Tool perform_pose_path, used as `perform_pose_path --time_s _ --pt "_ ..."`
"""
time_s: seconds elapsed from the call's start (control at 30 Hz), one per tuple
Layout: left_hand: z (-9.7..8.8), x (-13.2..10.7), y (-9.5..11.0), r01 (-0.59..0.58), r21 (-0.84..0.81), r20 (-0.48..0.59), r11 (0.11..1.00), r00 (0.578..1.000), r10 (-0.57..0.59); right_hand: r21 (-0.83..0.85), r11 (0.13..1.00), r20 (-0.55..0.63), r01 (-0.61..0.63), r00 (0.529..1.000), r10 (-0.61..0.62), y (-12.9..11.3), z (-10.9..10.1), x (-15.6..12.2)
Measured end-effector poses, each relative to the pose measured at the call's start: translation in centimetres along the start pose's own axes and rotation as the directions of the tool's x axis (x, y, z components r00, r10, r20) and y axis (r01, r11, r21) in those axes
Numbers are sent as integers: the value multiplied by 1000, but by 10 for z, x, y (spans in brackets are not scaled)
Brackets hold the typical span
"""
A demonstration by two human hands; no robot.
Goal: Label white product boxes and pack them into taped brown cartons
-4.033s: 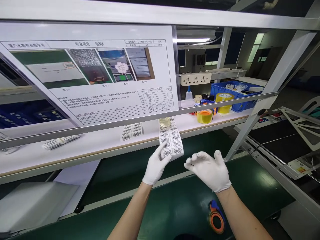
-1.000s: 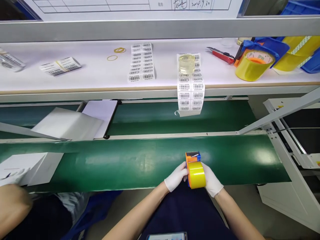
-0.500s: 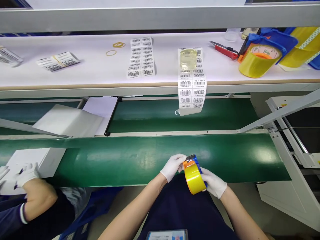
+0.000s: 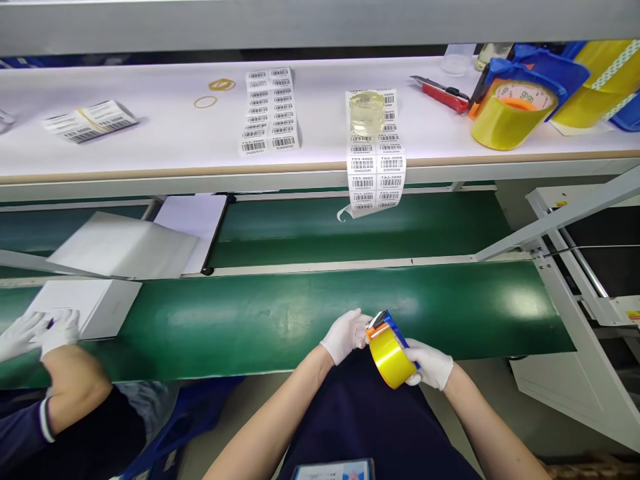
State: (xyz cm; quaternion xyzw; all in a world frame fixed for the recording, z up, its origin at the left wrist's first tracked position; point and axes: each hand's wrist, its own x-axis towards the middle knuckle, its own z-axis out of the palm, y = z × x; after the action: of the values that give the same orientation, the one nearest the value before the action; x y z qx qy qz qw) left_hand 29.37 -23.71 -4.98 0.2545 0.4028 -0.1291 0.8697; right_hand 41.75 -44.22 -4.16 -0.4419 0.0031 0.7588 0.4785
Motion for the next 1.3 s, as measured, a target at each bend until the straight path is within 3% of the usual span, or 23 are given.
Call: perform_pose_path --time_s 0.1,0.23,0.33,0.43,0.57,0.63,0.7,0.77,0.9,0.97,1.1,1.2,1.23,1.3 --pt "0 0 -5 -44 90 53 995 998 39 24 999 28 -21 999 21 1 -6 0" --pt "4 -1 -12 -158 239 -36 958 985 171 -5 1000 28 -31 999 31 -3 -8 -1" --pt "1 6 -16 -150 172 -52 974 986 160 -17 998 44 -60 997 60 -8 -7 -2" --pt "-10 18 -19 -44 29 -30 999 999 44 -15 996 60 -89 994 90 -8 -12 -1" --pt "-32 29 -24 28 7 -157 1000 987 -27 88 989 12 -120 993 119 4 -42 11" --pt "-41 30 -26 20 11 -220 1000 975 -17 131 987 -174 -89 978 111 10 -69 22" --pt "-48 29 -28 24 19 -246 1000 969 -19 106 994 -446 -7 893 54 13 -101 33" --pt "-52 28 -29 26 34 -274 999 961 -16 28 998 -661 59 750 -26 10 -135 41" --pt "-57 27 -29 26 66 -326 997 945 -3 -140 990 -854 19 503 -130 -1 -188 49" --pt "-59 27 -28 11 77 -345 997 938 16 -230 972 -889 -55 418 -187 -1 -205 50" --pt "-61 24 -13 -65 111 -392 992 914 104 -320 925 -906 -206 354 -234 11 -222 57" --pt "-50 13 26 -237 241 -390 941 864 318 -329 905 -913 -270 337 -232 22 -227 60" --pt "-42 7 45 -327 322 -375 889 818 437 -330 900 -916 -284 328 -231 24 -227 59" --pt "-20 -5 87 -482 507 -306 715 674 672 -336 892 -922 -302 297 -247 26 -227 55"
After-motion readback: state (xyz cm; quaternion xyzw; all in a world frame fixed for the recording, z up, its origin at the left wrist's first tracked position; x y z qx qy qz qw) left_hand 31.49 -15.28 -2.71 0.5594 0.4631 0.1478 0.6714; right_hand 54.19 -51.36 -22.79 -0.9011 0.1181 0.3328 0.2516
